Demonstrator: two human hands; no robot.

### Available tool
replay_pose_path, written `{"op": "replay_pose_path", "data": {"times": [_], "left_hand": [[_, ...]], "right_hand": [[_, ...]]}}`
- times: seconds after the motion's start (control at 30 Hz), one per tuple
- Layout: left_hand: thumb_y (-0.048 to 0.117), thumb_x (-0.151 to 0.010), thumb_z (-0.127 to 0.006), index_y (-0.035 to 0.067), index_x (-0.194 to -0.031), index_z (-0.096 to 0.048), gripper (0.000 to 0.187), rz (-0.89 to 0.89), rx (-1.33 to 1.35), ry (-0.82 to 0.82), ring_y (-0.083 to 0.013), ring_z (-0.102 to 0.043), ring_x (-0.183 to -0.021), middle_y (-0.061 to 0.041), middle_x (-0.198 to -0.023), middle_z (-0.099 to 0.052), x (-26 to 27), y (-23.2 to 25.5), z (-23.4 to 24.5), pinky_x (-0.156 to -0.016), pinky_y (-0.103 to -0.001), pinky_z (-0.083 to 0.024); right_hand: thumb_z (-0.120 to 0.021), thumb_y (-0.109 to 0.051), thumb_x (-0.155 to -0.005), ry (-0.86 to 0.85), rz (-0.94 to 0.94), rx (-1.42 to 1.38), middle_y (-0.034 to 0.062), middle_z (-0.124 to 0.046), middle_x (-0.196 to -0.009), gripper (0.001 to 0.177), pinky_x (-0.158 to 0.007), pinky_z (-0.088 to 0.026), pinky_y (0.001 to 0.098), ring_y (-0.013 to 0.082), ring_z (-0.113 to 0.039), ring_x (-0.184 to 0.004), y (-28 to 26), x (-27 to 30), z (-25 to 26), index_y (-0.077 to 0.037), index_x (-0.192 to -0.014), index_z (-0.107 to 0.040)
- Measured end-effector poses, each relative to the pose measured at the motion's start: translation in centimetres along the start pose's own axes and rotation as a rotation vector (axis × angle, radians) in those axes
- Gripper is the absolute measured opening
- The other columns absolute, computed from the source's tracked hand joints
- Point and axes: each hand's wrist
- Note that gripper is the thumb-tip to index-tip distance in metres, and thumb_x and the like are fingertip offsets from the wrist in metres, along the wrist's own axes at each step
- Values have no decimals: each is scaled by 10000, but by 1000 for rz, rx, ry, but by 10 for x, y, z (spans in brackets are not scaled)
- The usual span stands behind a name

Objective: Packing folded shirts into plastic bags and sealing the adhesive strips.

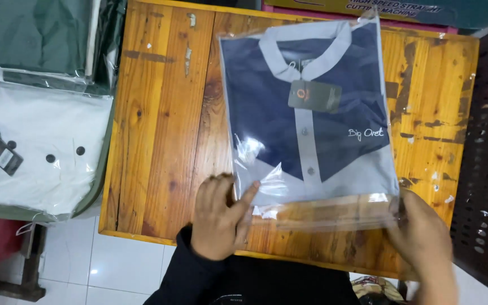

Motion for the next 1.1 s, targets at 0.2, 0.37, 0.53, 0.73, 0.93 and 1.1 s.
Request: {"op": "replay_pose_path", "data": {"times": [0.2, 0.37, 0.53, 0.73, 0.93, 1.1], "left_hand": [[663, -1038, -331, 233, -1626, -298, 729, -294, 106, -301, -297, -104, -1604, -134, -1710, -175, 15, -9, 12, -1314, -560, -55], [660, -1006, -374, 120, -1633, -241, 838, -235, 120, -388, -301, -143, -1605, -126, -1715, -196, 10, -6, 9, -1308, -535, -66], [663, -993, -421, 119, -1625, -278, 846, -226, 106, -424, -323, -223, -1589, -129, -1702, -256, 12, -6, 9, -1283, -552, -106], [696, -951, -476, 190, -1616, -328, 848, -242, 198, -333, -349, -409, -1530, -145, -1684, -337, -5, 11, 22, -1086, -521, -336], [556, -906, -494, -6, -1344, -614, 723, -454, 651, -487, -432, -621, -1173, -240, -1279, -690, -60, 56, 18, -985, -549, -442], [43, -678, -549, 66, -728, -650, 115, -666, 749, -144, -310, -607, -666, -85, -797, -668, -123, 71, -21, -619, -463, -478]], "right_hand": [[-612, 40, -753, -120, 96, -104, 208, -369, -1562, 1061, -1035, -513, 654, 400, -440, -1391, -10, 21, 81, -214, -1649, -104], [-457, -56, -932, 399, 345, -219, 373, -206, -1649, 746, -1231, -156, 560, 461, -165, -1555, -69, 10, 78, 103, -1619, -211], [-280, -454, -1027, 341, 449, 219, 251, -65, -1711, 790, -1254, -100, 576, 369, -37, -1594, -98, -40, 24, 54, -1620, -160], [-205, -557, -1019, 222, 485, 81, 171, -7, -1726, 840, -1235, -24, 598, 316, -28, -1589, -88, -59, 25, -5, -1629, -35], [-264, -635, -941, 117, 296, 370, 157, 243, -1669, 836, -1143, 132, 666, 372, 287, -1494, -87, -87, 84, -278, -1634, 37], [-498, -324, -1035, 517, 398, 209, 403, -372, -1582, 734, -1187, -265, 626, 553, -299, -1471, -98, -72, 95, 157, -1566, -341]]}}
Point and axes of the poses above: each hand's wrist, its own x-axis away from the middle knuckle, its own z-axis out of the back of the hand, y = z × x
